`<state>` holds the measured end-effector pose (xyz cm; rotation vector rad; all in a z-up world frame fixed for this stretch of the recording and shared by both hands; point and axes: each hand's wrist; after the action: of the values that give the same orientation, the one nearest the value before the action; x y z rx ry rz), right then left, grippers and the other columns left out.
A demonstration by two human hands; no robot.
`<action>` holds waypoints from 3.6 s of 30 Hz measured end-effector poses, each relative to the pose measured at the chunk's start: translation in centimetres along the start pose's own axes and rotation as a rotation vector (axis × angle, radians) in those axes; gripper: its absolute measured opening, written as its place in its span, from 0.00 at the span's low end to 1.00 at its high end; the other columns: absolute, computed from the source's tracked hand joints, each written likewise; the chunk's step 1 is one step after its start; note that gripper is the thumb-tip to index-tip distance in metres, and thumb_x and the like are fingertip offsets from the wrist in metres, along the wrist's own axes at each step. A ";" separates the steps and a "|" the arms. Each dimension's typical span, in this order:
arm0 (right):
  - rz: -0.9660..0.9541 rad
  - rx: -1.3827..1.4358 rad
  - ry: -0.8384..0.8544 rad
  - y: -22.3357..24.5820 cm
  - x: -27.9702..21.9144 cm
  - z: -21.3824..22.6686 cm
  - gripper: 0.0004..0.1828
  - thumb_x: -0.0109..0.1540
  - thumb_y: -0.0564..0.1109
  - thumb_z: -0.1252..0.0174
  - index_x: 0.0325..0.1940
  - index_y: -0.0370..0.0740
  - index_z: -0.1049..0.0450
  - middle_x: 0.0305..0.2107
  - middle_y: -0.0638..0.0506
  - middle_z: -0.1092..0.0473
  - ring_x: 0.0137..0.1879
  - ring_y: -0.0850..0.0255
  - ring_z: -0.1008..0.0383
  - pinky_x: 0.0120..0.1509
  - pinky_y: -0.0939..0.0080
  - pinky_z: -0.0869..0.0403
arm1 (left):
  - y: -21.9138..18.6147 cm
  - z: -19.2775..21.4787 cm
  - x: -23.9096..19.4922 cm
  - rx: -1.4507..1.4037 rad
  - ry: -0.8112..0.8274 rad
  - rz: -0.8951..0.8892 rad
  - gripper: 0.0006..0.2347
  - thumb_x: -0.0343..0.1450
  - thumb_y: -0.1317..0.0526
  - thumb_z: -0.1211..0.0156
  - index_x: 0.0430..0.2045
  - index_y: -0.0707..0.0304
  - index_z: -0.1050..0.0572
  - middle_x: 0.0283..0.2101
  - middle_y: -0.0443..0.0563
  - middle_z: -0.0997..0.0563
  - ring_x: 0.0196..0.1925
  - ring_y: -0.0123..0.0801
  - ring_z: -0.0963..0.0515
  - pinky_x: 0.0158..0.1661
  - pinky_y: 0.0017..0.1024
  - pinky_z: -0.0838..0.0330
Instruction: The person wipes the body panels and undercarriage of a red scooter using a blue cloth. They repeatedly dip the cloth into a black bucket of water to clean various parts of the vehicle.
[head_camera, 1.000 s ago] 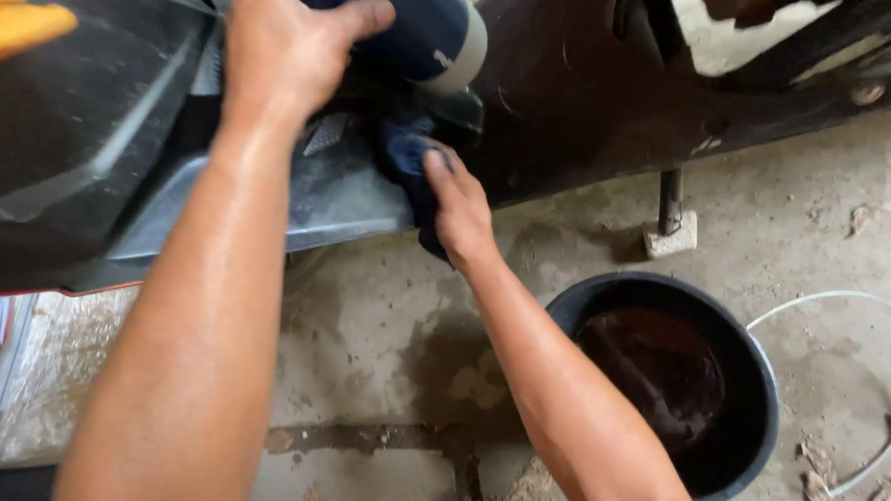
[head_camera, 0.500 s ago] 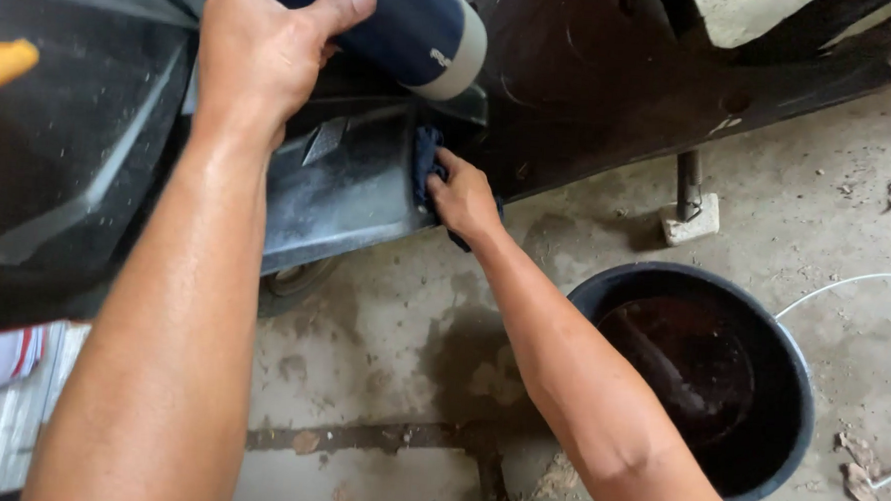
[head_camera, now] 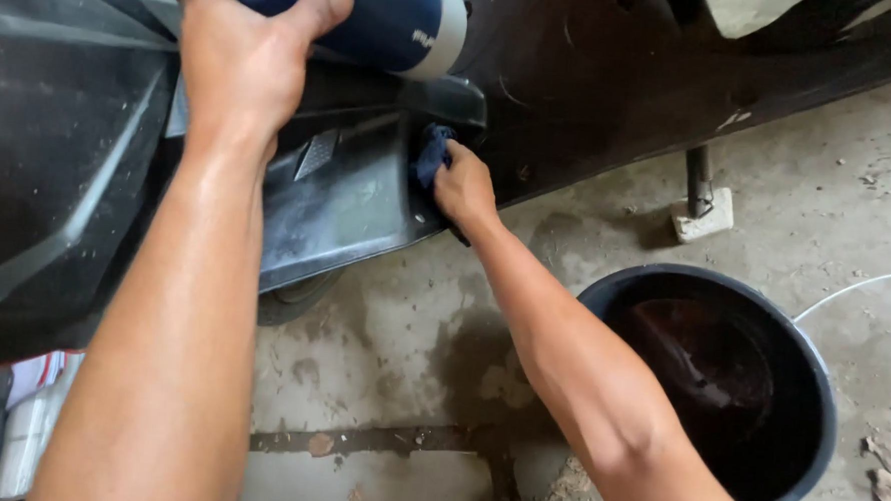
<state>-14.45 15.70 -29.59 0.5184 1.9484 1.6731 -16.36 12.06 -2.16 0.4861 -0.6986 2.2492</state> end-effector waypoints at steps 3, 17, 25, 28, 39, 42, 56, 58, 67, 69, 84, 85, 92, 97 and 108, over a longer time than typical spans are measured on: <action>0.420 0.315 -0.200 0.4 -1.8 -0.8 0.12 0.66 0.49 0.45 0.50 0.45 0.22 0.42 0.55 0.26 0.53 0.64 0.27 0.60 0.64 0.32 | 0.5 -0.1 -0.1 0.000 -0.006 0.047 0.35 0.63 0.47 0.15 0.49 0.64 0.38 0.49 0.53 0.17 0.50 0.36 0.14 0.47 0.31 0.23; 0.856 -0.468 0.001 11.7 -7.4 0.8 0.19 0.60 0.40 0.51 0.52 0.51 0.22 0.47 0.49 0.29 0.42 0.42 0.32 0.31 0.39 0.30 | 0.5 0.4 0.4 0.202 0.020 0.075 0.34 0.58 0.37 0.20 0.42 0.67 0.25 0.42 0.57 0.15 0.44 0.47 0.14 0.41 0.37 0.25; 0.843 -0.525 0.081 12.8 -7.0 0.5 0.25 0.57 0.47 0.44 0.59 0.65 0.25 0.50 0.52 0.32 0.46 0.43 0.32 0.35 0.40 0.27 | -1.0 1.1 0.6 0.193 0.045 0.189 0.40 0.56 0.36 0.22 0.49 0.70 0.33 0.45 0.58 0.14 0.48 0.46 0.13 0.44 0.35 0.24; 0.900 -0.518 -0.106 12.0 -7.7 -0.7 0.19 0.59 0.43 0.48 0.52 0.51 0.20 0.44 0.52 0.30 0.40 0.46 0.34 0.27 0.42 0.31 | -0.7 1.2 -0.3 0.227 0.071 0.174 0.41 0.57 0.36 0.21 0.50 0.72 0.34 0.45 0.61 0.14 0.50 0.50 0.15 0.44 0.36 0.25; 0.749 -0.453 -0.008 10.1 -4.0 1.7 0.19 0.55 0.47 0.46 0.47 0.49 0.17 0.41 0.43 0.25 0.43 0.41 0.24 0.40 0.42 0.27 | -1.5 1.0 -0.9 0.197 0.073 0.203 0.40 0.58 0.36 0.22 0.50 0.70 0.32 0.50 0.59 0.15 0.53 0.49 0.16 0.50 0.34 0.26; 0.812 -0.425 0.032 13.1 -9.2 2.0 0.14 0.61 0.55 0.43 0.32 0.43 0.22 0.34 0.41 0.28 0.37 0.37 0.28 0.37 0.35 0.31 | -2.4 1.2 -0.7 0.246 0.058 0.215 0.44 0.58 0.33 0.22 0.51 0.76 0.33 0.50 0.67 0.17 0.55 0.56 0.19 0.50 0.38 0.27; 0.918 -0.516 -0.064 11.2 -7.6 1.7 0.16 0.60 0.52 0.48 0.47 0.51 0.21 0.43 0.50 0.27 0.40 0.43 0.31 0.34 0.40 0.34 | 1.0 -1.4 1.9 0.119 -0.175 0.069 0.41 0.56 0.42 0.10 0.48 0.70 0.34 0.48 0.63 0.15 0.51 0.49 0.14 0.49 0.34 0.24; 0.923 -0.535 -0.014 10.6 -6.8 1.7 0.20 0.66 0.63 0.50 0.52 0.54 0.21 0.46 0.54 0.27 0.44 0.46 0.31 0.33 0.41 0.36 | 1.5 -1.3 1.9 0.142 -0.168 0.044 0.43 0.57 0.41 0.09 0.50 0.72 0.36 0.50 0.66 0.15 0.52 0.51 0.15 0.50 0.36 0.25; 0.450 -0.227 0.001 -0.5 -0.8 0.3 0.30 0.47 0.32 0.53 0.54 0.33 0.28 0.45 0.39 0.34 0.48 0.34 0.28 0.52 0.42 0.30 | 1.8 -1.5 2.6 0.165 -0.150 0.105 0.44 0.58 0.39 0.11 0.50 0.69 0.40 0.48 0.61 0.14 0.50 0.51 0.13 0.46 0.36 0.22; 0.669 -0.046 -0.172 1.0 -3.2 1.0 0.32 0.43 0.33 0.55 0.53 0.36 0.29 0.46 0.41 0.33 0.53 0.42 0.29 0.60 0.54 0.31 | 1.8 -1.3 2.2 0.157 -0.107 0.100 0.28 0.56 0.38 0.19 0.33 0.63 0.22 0.34 0.48 0.11 0.36 0.34 0.10 0.38 0.33 0.21; 1.165 -0.709 -0.328 12.0 -5.8 -3.6 0.10 0.66 0.53 0.56 0.37 0.59 0.28 0.34 0.61 0.37 0.38 0.55 0.32 0.30 0.56 0.27 | 6.9 3.4 0.1 0.135 -0.035 0.094 0.30 0.63 0.38 0.26 0.45 0.62 0.27 0.45 0.58 0.18 0.47 0.48 0.17 0.42 0.40 0.26; 1.160 -0.707 -0.309 11.8 -6.1 -3.6 0.10 0.66 0.53 0.56 0.37 0.59 0.28 0.34 0.61 0.37 0.38 0.55 0.32 0.30 0.56 0.27 | 7.2 3.7 -0.9 0.139 -0.021 0.105 0.30 0.63 0.38 0.26 0.46 0.62 0.28 0.46 0.59 0.18 0.48 0.49 0.17 0.43 0.40 0.26; 0.912 -0.570 -0.172 11.3 -5.0 -3.5 0.09 0.62 0.47 0.50 0.43 0.53 0.26 0.37 0.50 0.33 0.34 0.42 0.25 0.32 0.42 0.24 | 4.1 3.5 -0.2 0.098 0.032 0.022 0.31 0.67 0.38 0.29 0.52 0.62 0.30 0.52 0.64 0.22 0.53 0.56 0.21 0.45 0.43 0.28; 1.072 -0.737 -0.281 13.9 -8.0 -2.6 0.06 0.61 0.51 0.51 0.36 0.61 0.28 0.35 0.60 0.33 0.34 0.56 0.25 0.32 0.56 0.25 | 2.4 2.1 0.4 0.095 0.097 -0.011 0.31 0.69 0.38 0.32 0.57 0.62 0.32 0.55 0.67 0.24 0.57 0.61 0.23 0.47 0.46 0.30; 0.694 -0.437 0.010 13.6 -7.1 -1.2 0.18 0.62 0.45 0.54 0.52 0.51 0.23 0.40 0.44 0.31 0.36 0.34 0.26 0.28 0.31 0.35 | 0.5 2.1 -0.4 0.153 0.169 -0.121 0.25 0.73 0.42 0.36 0.56 0.59 0.27 0.56 0.62 0.19 0.57 0.59 0.23 0.46 0.46 0.31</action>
<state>-10.12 12.78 -15.07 1.0858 1.4013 2.4326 -16.15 10.33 -0.92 0.3951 -0.4024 2.2081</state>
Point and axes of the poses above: each hand's wrist, its own x-axis towards the middle knuckle, its own z-axis out of the back of the hand, y = z × x
